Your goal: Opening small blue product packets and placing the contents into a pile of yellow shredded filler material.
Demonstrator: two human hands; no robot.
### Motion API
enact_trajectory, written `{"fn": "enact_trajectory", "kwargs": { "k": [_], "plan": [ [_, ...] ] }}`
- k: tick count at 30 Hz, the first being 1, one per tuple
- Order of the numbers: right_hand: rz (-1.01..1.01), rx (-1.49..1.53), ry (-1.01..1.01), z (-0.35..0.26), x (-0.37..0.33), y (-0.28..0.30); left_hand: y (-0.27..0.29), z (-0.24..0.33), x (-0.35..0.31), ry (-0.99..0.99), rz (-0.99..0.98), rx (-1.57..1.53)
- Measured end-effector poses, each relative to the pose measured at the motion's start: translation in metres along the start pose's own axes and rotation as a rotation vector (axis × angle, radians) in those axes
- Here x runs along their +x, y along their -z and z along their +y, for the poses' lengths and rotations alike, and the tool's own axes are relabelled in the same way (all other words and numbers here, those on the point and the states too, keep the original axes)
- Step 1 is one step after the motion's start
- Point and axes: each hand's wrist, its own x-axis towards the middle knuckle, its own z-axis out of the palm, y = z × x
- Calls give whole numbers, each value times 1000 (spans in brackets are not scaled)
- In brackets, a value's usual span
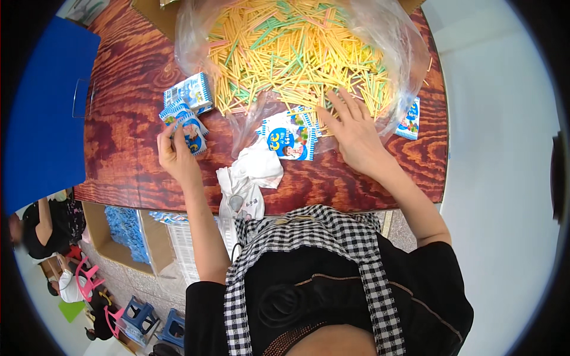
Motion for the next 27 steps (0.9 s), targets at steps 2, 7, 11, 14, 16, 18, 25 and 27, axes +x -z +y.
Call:
{"fn": "enact_trajectory", "kwargs": {
  "k": [2,7,11,14,16,18,25,27],
  "plan": [
    [-7,-49,35,5,7,0,-9,-5,5,-226,79,339],
    [42,-126,114,9,26,-3,-16,-21,13,-305,167,554],
    [67,-109,85,11,22,-7,-15,-17,12,-307,146,568],
    [137,-77,114,4,17,-2,-12,-10,14,-225,124,545],
    [127,211,53,-6,15,-3,-13,-7,14,-165,122,507],
    [156,197,28,-18,17,-12,-22,-3,13,-177,229,184],
    [207,332,-93,-22,24,-24,-54,56,-44,-485,-415,305],
    [229,372,-101,-21,25,-24,-78,77,-56,-557,-598,373]
  ]
}}
